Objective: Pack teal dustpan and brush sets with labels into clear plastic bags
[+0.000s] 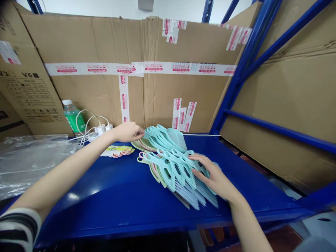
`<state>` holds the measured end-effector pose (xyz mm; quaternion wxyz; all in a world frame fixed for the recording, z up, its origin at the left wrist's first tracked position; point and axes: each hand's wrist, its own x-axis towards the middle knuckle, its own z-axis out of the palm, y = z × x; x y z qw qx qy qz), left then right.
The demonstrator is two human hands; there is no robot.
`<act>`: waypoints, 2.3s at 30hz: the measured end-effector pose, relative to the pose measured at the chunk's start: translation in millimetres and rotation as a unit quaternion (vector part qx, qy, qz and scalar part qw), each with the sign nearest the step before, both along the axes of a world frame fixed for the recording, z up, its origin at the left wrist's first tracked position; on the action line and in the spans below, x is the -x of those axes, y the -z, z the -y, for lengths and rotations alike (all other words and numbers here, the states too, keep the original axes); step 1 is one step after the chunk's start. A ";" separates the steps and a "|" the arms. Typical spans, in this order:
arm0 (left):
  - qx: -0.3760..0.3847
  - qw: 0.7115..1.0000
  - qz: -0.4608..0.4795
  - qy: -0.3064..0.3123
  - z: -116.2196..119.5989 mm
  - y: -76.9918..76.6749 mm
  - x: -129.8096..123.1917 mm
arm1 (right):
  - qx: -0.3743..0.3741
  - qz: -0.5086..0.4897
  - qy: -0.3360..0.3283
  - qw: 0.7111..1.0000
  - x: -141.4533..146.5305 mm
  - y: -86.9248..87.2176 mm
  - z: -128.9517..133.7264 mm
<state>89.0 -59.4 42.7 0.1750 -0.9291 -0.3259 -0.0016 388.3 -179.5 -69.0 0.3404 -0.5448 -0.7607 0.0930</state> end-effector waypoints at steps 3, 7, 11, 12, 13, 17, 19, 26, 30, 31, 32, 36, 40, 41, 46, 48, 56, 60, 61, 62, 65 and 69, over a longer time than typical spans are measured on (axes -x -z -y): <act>-0.031 0.999 0.011 0.004 -17.2 -5.7 -26.5 | 0.008 -0.006 0.004 1.000 1.0 0.1 1.1; -0.028 0.999 0.017 0.016 -36.0 5.8 -51.9 | 0.010 -0.005 0.005 1.000 2.1 0.1 2.1; -0.012 1.000 0.028 0.005 -52.4 15.0 -66.8 | 0.009 -0.012 0.008 1.000 2.7 0.4 1.4; -0.006 1.000 0.031 0.003 -56.5 16.4 -69.7 | 0.009 -0.017 0.010 1.000 2.9 0.3 1.2; 0.001 0.999 0.033 0.003 -60.3 17.7 -72.4 | 0.011 -0.022 0.012 1.000 3.1 0.2 1.0; 0.020 0.998 0.055 0.014 -70.9 21.9 -79.6 | 0.013 -0.035 0.013 0.999 4.2 -0.5 1.0; 0.019 0.997 0.075 0.023 -71.3 24.0 -79.5 | 0.011 -0.034 0.013 0.999 4.7 -0.6 1.2; -0.025 0.983 0.180 0.018 -53.6 30.7 -45.1 | 0.003 -0.039 0.015 0.999 4.1 1.7 -0.6; -0.055 0.970 0.239 -0.003 -41.2 29.5 -3.5 | 0.003 -0.040 0.014 0.999 3.5 1.3 -0.3; -0.060 0.961 0.271 -0.001 -37.9 28.7 8.3 | 0.003 -0.038 0.014 0.999 3.5 0.9 -0.1; -0.062 0.953 0.296 0.002 -34.2 28.0 20.3 | 0.002 -0.038 0.014 0.999 3.6 0.5 0.1; -0.055 0.937 0.346 -0.023 -15.6 24.1 66.8 | -0.011 -0.038 0.015 0.999 4.4 -0.3 0.4; -0.030 0.935 0.351 -0.039 7.4 20.5 101.1 | -0.026 -0.029 0.015 0.999 6.2 -0.1 -1.2; -0.026 0.934 0.355 -0.041 13.7 20.7 107.1 | -0.031 -0.023 0.015 0.999 6.8 -0.2 -2.0; -0.026 0.922 0.383 -0.046 49.9 31.8 125.7 | -0.065 0.014 0.008 0.998 11.5 -5.8 -6.2; -0.024 0.917 0.393 -0.058 64.7 38.1 131.3 | -0.082 0.033 0.014 0.996 14.1 -11.1 -7.4; -0.024 0.909 0.410 -0.074 96.5 58.0 165.7 | -0.199 0.131 0.015 0.971 44.9 -37.5 -14.9; 0.005 0.913 0.398 -0.088 100.5 63.3 183.5 | -0.337 0.215 -0.017 0.917 87.8 -55.6 -21.0; 0.014 0.915 0.393 -0.090 100.7 63.8 187.2 | -0.356 0.233 -0.029 0.904 101.2 -61.0 -21.8; 0.024 0.917 0.387 -0.090 100.4 64.2 190.5 | -0.372 0.246 -0.042 0.894 115.1 -66.3 -22.3; 0.060 0.924 0.367 -0.091 98.5 65.3 197.0 | -0.375 0.280 -0.102 0.878 156.1 -77.5 -22.7; 0.134 0.930 0.332 -0.078 96.3 68.5 196.8 | -0.290 0.290 -0.198 0.890 200.2 -72.0 -23.8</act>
